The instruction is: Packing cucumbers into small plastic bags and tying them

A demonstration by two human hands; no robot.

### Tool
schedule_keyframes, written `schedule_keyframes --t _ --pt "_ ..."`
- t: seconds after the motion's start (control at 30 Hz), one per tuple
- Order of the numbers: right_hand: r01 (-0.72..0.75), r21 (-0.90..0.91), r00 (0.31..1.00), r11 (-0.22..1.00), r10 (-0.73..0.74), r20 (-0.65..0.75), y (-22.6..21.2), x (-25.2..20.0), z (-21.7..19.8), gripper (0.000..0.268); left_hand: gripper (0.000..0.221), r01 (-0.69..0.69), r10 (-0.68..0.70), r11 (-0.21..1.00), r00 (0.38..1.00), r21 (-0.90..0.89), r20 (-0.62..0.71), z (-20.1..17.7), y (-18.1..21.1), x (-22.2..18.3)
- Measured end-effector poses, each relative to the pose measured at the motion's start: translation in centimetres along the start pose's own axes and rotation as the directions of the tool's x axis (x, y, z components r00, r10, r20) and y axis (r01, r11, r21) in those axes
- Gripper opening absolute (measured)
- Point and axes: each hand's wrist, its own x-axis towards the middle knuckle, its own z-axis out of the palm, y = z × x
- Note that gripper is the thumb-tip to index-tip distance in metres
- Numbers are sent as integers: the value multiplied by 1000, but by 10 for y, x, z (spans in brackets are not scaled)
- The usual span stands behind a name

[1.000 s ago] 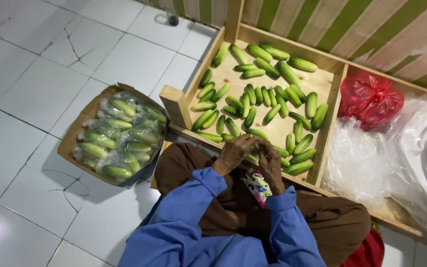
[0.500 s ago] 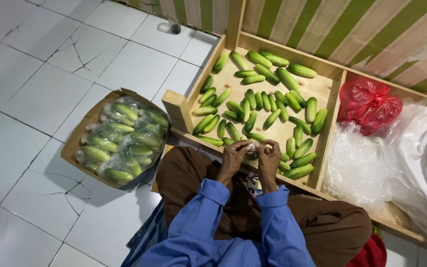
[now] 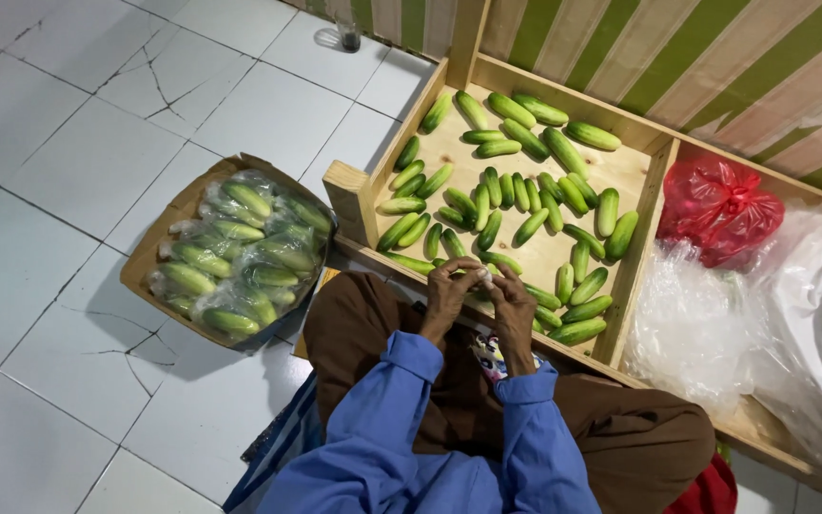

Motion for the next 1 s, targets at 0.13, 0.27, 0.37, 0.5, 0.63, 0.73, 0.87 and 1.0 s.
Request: schedule_keyframes --t 0.13,0.27,0.37,0.5,0.63,0.73,0.87,1.0 --pt "15 -115 1000 993 -14 8 13 9 -5 17 16 -312 318 890 947 333 38 -3 -18 3" --pt "44 -104 999 994 -42 25 6 12 -8 14 16 -542 494 695 837 472 236 2 18 -21" --pt "-27 -26 994 999 29 106 -10 10 -8 14 21 -561 483 662 826 498 290 -11 0 -12" --pt "-122 18 962 992 114 248 -31 4 -7 16 21 -471 421 775 882 422 212 -20 -20 -4" --pt "-271 10 923 963 257 285 -16 7 -3 26 20 -460 435 757 885 463 168 -24 -19 -6" --pt "-288 -23 928 957 285 242 17 23 -2 27 19 -473 472 718 870 510 142 -19 -1 -20" --pt "-48 -227 977 973 93 192 33 27 -1 21 17 -428 464 686 880 588 98 -17 -6 -21" --pt "19 -294 985 956 33 172 39 30 -1 19 15 -427 447 664 885 614 131 -27 -1 -14"
